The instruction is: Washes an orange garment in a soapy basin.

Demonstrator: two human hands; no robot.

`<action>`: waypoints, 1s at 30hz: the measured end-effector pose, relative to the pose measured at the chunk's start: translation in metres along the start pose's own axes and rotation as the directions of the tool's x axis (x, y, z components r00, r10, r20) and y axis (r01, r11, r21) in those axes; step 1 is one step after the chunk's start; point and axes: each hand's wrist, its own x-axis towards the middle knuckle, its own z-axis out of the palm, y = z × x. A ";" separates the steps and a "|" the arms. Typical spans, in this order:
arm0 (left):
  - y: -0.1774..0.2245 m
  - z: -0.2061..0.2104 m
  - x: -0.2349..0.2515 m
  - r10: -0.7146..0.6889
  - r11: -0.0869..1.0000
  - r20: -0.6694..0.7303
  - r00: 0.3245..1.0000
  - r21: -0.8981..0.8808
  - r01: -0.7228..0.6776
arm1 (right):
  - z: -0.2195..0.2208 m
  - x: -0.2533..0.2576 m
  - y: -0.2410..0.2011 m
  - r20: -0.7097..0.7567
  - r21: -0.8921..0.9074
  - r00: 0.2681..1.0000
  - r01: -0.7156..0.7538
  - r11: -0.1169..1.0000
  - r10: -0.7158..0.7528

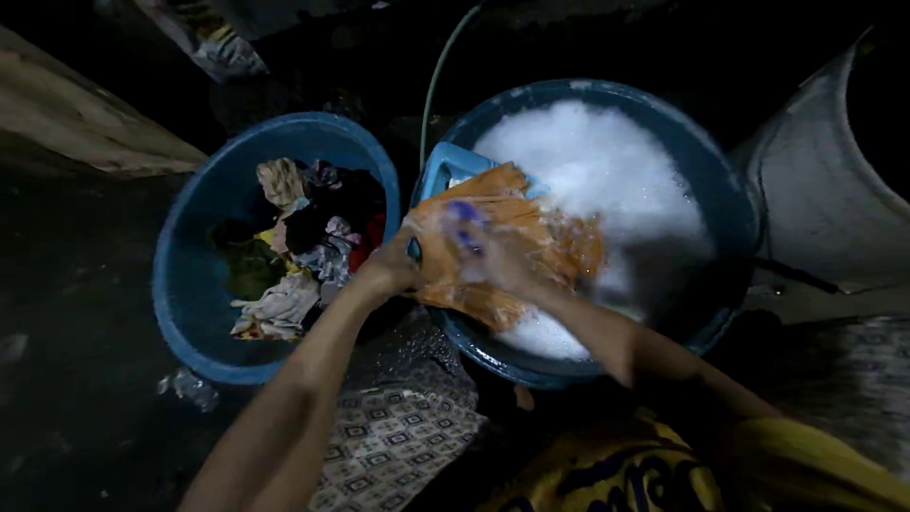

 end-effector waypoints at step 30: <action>0.018 0.003 0.014 0.097 0.993 0.049 0.994 0.058 -0.100 | -0.010 -0.094 0.102 0.696 -0.121 0.715 0.205 0.971 -0.064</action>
